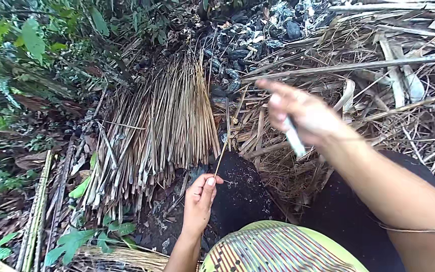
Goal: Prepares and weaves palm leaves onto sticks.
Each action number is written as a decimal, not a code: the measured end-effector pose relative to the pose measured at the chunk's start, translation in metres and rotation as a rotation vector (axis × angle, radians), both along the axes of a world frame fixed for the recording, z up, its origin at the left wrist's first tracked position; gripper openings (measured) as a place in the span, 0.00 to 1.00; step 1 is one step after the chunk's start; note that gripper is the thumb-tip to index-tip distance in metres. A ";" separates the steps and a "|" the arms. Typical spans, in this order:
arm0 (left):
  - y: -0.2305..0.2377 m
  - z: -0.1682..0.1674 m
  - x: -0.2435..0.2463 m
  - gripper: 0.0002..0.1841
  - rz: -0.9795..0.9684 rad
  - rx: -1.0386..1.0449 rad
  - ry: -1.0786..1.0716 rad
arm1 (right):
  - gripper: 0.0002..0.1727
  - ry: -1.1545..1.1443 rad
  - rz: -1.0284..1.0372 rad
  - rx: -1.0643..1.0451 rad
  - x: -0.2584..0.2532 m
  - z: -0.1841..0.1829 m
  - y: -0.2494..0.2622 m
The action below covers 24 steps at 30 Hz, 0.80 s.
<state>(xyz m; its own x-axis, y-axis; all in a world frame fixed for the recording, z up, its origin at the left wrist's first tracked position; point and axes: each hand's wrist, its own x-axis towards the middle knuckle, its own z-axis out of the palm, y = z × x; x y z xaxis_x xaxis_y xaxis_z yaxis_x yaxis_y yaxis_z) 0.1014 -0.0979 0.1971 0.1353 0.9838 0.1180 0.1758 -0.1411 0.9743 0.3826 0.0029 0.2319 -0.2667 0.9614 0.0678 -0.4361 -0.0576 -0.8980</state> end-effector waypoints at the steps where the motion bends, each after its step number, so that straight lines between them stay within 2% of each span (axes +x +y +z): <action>1: 0.001 0.001 0.002 0.14 -0.002 0.001 -0.002 | 0.28 -0.027 0.124 -0.025 -0.015 -0.004 -0.017; 3: 0.002 0.001 0.004 0.13 -0.023 0.012 -0.002 | 0.28 -0.075 0.443 -0.086 -0.048 -0.018 -0.044; 5: 0.002 0.000 0.002 0.13 -0.058 0.017 0.002 | 0.22 -0.076 0.569 -0.130 -0.061 -0.026 -0.051; 7: -0.001 0.001 -0.001 0.14 -0.090 0.005 0.010 | 0.18 -0.077 0.447 -0.091 -0.048 -0.020 -0.037; 11: -0.007 -0.001 -0.005 0.13 -0.071 0.006 0.045 | 0.20 0.046 0.036 0.039 0.003 -0.003 0.010; 13: -0.006 -0.001 -0.005 0.13 -0.041 0.038 0.087 | 0.23 0.070 0.000 0.026 0.007 0.004 0.007; 14: -0.005 -0.002 -0.005 0.13 -0.028 0.053 0.112 | 0.26 0.048 0.052 0.000 -0.002 0.005 -0.004; 16: -0.004 -0.001 -0.003 0.13 -0.017 0.073 0.133 | 0.29 -0.012 0.298 -0.065 -0.032 -0.009 -0.031; 18: -0.003 -0.002 -0.001 0.13 -0.025 0.097 0.144 | 0.26 -0.080 0.555 -0.116 -0.059 -0.024 -0.050; 19: -0.003 -0.004 -0.002 0.13 -0.042 0.108 0.151 | 0.21 -0.092 0.602 -0.129 -0.063 -0.027 -0.052; 21: -0.004 -0.005 -0.008 0.14 -0.085 0.106 0.144 | 0.16 -0.082 0.475 -0.114 -0.052 -0.021 -0.040; 24: -0.009 -0.005 -0.017 0.15 -0.093 0.081 0.130 | 0.17 0.043 0.128 -0.011 -0.010 -0.008 0.000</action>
<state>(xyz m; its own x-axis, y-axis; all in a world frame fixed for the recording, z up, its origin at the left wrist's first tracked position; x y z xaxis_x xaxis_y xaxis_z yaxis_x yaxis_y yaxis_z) 0.0848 -0.1073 0.1918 0.2449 0.9542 0.1716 0.2818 -0.2395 0.9291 0.3729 0.0033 0.2239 -0.3843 0.9205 0.0711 -0.4629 -0.1254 -0.8775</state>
